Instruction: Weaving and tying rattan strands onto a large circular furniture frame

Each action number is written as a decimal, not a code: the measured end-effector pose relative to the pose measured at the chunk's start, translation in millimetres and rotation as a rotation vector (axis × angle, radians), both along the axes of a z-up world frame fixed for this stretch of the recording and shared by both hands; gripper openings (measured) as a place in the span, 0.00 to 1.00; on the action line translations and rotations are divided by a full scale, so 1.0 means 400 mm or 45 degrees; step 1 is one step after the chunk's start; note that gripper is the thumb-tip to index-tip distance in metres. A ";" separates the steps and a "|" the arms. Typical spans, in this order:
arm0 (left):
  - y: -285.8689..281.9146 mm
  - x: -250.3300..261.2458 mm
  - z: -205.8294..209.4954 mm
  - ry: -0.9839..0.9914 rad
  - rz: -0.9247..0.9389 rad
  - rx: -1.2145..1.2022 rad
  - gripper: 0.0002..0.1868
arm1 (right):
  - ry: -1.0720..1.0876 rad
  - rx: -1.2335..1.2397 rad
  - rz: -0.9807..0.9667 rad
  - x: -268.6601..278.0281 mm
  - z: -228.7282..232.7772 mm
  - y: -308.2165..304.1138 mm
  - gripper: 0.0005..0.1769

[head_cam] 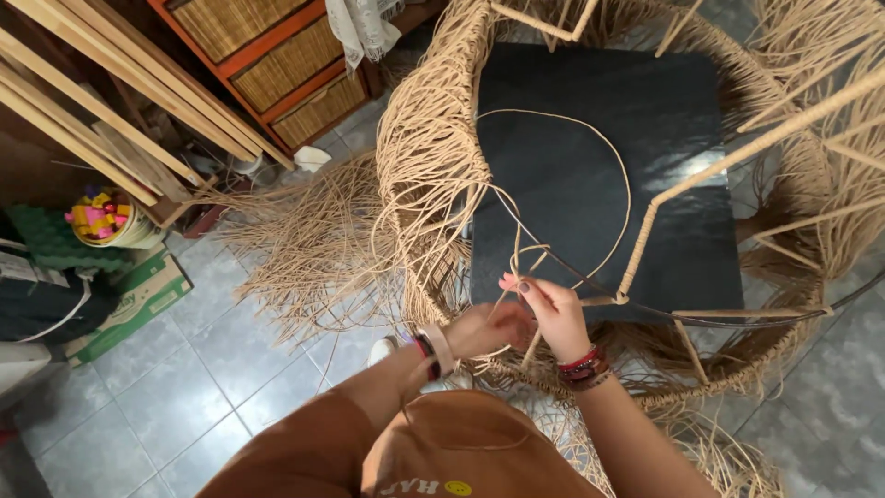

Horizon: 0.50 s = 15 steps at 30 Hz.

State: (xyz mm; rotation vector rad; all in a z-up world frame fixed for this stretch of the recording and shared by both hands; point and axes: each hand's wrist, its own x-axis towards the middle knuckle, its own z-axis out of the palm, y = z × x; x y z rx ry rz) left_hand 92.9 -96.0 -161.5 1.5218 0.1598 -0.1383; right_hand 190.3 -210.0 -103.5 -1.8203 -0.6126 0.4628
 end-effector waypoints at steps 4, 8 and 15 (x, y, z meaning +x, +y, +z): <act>-0.045 0.047 -0.157 0.131 0.458 0.598 0.10 | 0.003 -0.006 0.002 0.010 -0.019 0.007 0.09; 0.005 0.032 -0.184 -0.084 -0.044 0.215 0.08 | -0.065 -0.005 0.000 0.012 -0.025 0.005 0.10; 0.042 0.004 -0.099 -0.219 0.128 -0.567 0.13 | 0.020 0.057 -0.006 -0.005 0.003 0.035 0.11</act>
